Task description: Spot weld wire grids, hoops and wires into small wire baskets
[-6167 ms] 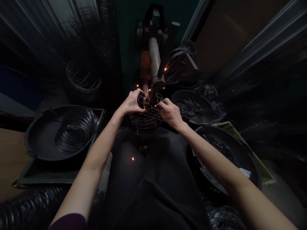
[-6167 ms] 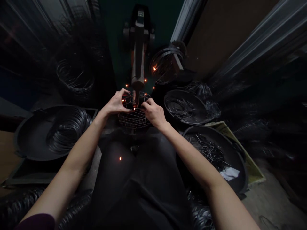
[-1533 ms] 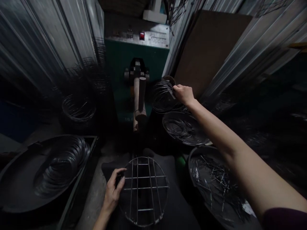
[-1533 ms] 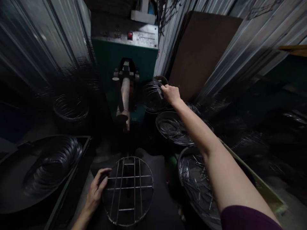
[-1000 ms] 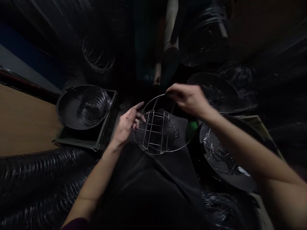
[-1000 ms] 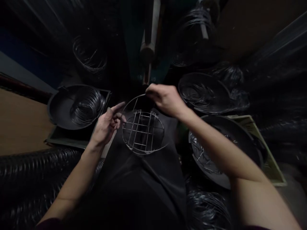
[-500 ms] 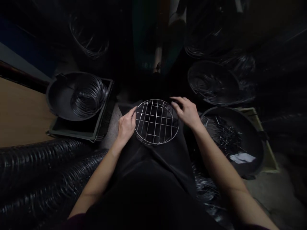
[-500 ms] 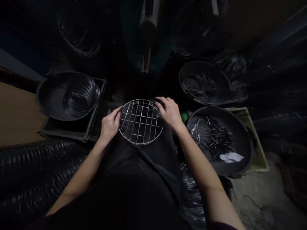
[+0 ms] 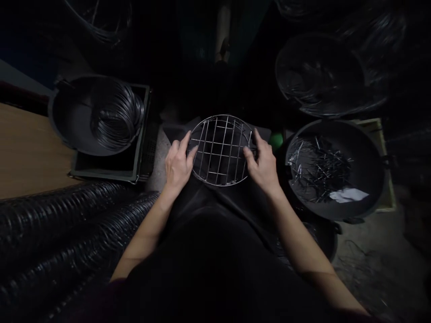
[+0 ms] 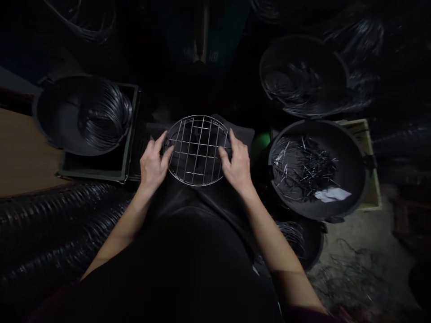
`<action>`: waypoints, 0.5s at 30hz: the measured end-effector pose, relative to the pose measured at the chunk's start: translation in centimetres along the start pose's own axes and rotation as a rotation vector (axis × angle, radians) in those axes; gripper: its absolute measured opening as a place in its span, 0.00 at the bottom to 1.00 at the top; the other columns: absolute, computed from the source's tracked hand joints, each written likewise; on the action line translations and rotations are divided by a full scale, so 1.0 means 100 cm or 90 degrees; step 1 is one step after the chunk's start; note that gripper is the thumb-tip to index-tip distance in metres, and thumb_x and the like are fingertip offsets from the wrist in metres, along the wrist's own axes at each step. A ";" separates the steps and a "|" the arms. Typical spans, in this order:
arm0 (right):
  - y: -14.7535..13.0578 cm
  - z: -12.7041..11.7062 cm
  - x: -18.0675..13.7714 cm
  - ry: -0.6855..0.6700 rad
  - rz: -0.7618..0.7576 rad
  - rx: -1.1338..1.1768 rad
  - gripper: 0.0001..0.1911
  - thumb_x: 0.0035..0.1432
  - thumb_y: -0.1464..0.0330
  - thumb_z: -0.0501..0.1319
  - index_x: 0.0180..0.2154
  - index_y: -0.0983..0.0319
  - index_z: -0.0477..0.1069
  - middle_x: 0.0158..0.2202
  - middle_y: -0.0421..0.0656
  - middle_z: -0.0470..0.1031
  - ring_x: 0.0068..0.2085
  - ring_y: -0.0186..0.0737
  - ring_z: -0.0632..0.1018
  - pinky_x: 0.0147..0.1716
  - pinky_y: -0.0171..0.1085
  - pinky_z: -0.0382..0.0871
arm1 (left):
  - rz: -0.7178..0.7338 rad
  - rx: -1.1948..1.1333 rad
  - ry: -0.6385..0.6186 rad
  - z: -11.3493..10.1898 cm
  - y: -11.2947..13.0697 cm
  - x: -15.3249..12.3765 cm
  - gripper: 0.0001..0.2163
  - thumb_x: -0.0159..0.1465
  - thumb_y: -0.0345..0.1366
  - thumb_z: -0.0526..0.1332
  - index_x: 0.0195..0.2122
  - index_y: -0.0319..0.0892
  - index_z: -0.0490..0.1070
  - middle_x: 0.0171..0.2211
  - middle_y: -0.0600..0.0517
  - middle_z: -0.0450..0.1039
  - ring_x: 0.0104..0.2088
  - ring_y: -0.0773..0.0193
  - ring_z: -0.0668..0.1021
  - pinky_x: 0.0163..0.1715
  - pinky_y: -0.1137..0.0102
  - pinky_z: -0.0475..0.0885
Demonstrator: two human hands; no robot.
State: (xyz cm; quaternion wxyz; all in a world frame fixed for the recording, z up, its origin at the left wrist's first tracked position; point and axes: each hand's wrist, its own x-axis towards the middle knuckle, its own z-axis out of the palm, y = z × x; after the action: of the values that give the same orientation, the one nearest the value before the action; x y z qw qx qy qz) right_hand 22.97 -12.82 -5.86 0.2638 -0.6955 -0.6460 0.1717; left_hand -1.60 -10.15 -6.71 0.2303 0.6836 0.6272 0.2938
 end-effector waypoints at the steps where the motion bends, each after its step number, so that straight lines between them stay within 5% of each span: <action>1: -0.003 0.004 -0.007 -0.001 0.010 0.001 0.32 0.66 0.57 0.50 0.68 0.60 0.51 0.64 0.54 0.63 0.64 0.54 0.64 0.60 0.59 0.60 | -0.008 -0.012 0.008 0.003 -0.002 -0.003 0.23 0.69 0.48 0.55 0.62 0.46 0.65 0.52 0.44 0.72 0.52 0.54 0.75 0.58 0.60 0.68; 4: -0.014 0.022 -0.029 0.038 0.051 -0.009 0.33 0.68 0.60 0.44 0.70 0.60 0.40 0.69 0.54 0.51 0.69 0.55 0.54 0.63 0.62 0.55 | -0.004 -0.067 -0.002 0.013 -0.010 -0.011 0.25 0.71 0.49 0.49 0.65 0.45 0.60 0.59 0.43 0.66 0.61 0.53 0.68 0.64 0.56 0.59; 9: -0.012 0.039 -0.044 0.096 0.085 0.053 0.32 0.68 0.61 0.40 0.71 0.58 0.38 0.69 0.52 0.51 0.69 0.47 0.55 0.64 0.55 0.57 | 0.025 -0.238 -0.027 0.022 -0.023 -0.015 0.26 0.72 0.49 0.46 0.68 0.47 0.54 0.66 0.45 0.58 0.67 0.55 0.61 0.69 0.55 0.53; 13: 0.036 -0.001 0.015 0.160 0.062 0.065 0.29 0.69 0.58 0.39 0.66 0.60 0.53 0.62 0.54 0.66 0.61 0.46 0.69 0.57 0.50 0.67 | -0.032 -0.382 -0.046 0.028 -0.042 -0.005 0.28 0.69 0.49 0.53 0.69 0.51 0.52 0.68 0.47 0.55 0.68 0.53 0.61 0.68 0.55 0.56; 15: 0.054 -0.031 0.065 0.119 -0.033 -0.025 0.28 0.71 0.58 0.36 0.60 0.60 0.64 0.55 0.53 0.73 0.55 0.45 0.74 0.52 0.48 0.69 | -0.065 -0.447 -0.009 0.029 -0.056 0.002 0.30 0.68 0.50 0.55 0.69 0.52 0.50 0.67 0.46 0.57 0.65 0.54 0.65 0.65 0.56 0.61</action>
State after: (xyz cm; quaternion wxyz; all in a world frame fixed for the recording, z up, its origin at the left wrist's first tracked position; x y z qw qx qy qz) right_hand 29.84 -6.96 -5.84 0.3137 -0.6963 -0.6397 0.0868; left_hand -3.62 -9.20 -12.63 0.4704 0.5323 0.5196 0.4747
